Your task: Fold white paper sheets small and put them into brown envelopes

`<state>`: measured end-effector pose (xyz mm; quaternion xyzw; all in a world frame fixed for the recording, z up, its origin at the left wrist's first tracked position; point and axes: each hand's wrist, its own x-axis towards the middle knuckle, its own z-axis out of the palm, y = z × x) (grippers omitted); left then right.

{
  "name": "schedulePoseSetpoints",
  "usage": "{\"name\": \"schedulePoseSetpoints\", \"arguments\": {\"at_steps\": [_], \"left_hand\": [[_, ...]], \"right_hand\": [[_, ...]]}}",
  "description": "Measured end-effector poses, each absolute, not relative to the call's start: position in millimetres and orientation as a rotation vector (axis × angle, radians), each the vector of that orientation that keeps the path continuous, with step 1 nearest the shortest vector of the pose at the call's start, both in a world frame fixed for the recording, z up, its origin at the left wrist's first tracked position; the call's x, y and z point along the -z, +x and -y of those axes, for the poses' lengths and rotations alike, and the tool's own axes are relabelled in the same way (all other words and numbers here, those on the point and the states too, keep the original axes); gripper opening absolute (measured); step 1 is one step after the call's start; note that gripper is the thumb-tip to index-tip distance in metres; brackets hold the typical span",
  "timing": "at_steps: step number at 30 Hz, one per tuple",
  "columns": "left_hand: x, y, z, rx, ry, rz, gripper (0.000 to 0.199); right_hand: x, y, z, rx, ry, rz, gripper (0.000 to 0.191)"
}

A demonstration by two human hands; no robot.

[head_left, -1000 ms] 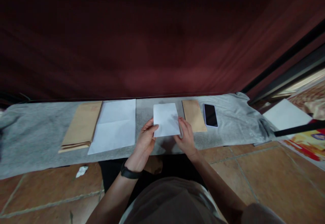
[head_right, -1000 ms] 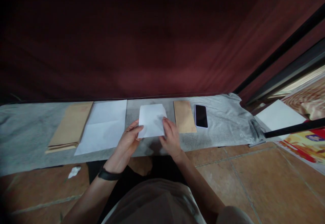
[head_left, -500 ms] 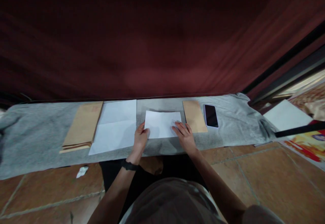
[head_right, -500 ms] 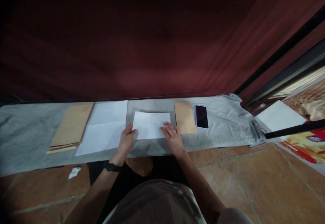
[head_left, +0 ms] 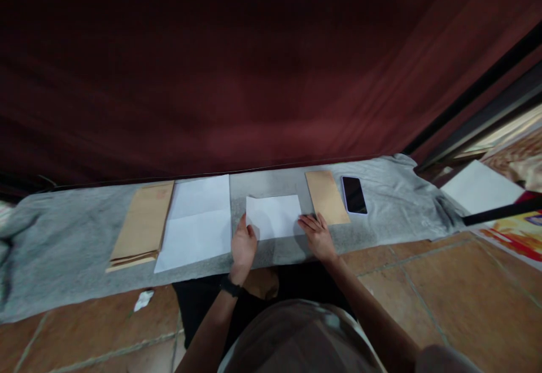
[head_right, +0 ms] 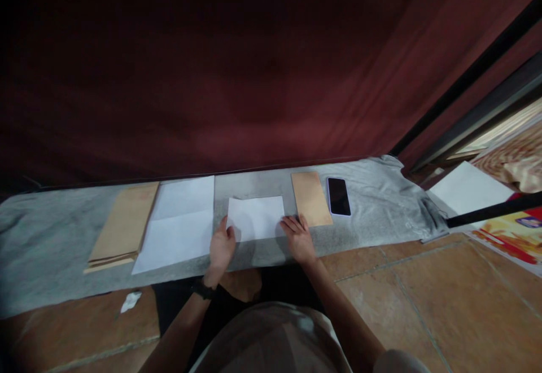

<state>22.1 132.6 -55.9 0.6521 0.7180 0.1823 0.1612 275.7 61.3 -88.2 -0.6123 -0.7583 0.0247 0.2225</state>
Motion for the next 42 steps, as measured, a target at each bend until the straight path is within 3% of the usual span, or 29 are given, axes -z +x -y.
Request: {"name": "schedulePoseSetpoints", "arguments": {"at_steps": [6, 10, 13, 17, 22, 32, 42], "left_hand": [[47.6, 25.2, -120.8, -0.257, 2.124, -2.136, 0.052], [49.3, 24.3, -116.0, -0.325, 2.370, -2.076, 0.051], [59.2, 33.7, -113.2, -0.467, 2.601, -1.681, 0.050], [75.5, 49.8, -120.2, -0.405, 2.682, -1.230, 0.051], [80.6, 48.7, -146.7, -0.345, 2.682, -1.203, 0.052], [84.1, 57.0, -186.3, -0.302, 2.746, -1.275, 0.055], [76.9, 49.1, -161.9, -0.215, 2.829, -1.254, 0.056]], "right_hand": [[70.0, 224.3, -72.7, -0.150, -1.589, 2.133, 0.045], [72.7, 193.3, -76.4, -0.187, -1.581, 2.205, 0.045], [82.2, 189.9, -75.6, -0.191, -1.610, 2.233, 0.047], [88.8, 194.6, -74.8, -0.157, -1.598, 2.278, 0.051], [87.1, 200.0, -69.1, -0.107, -1.539, 2.306, 0.041], [76.3, 209.9, -49.0, -0.213, -1.437, 2.307, 0.047], [78.8, 213.4, -45.8, -0.279, -1.429, 2.264, 0.041]]}}
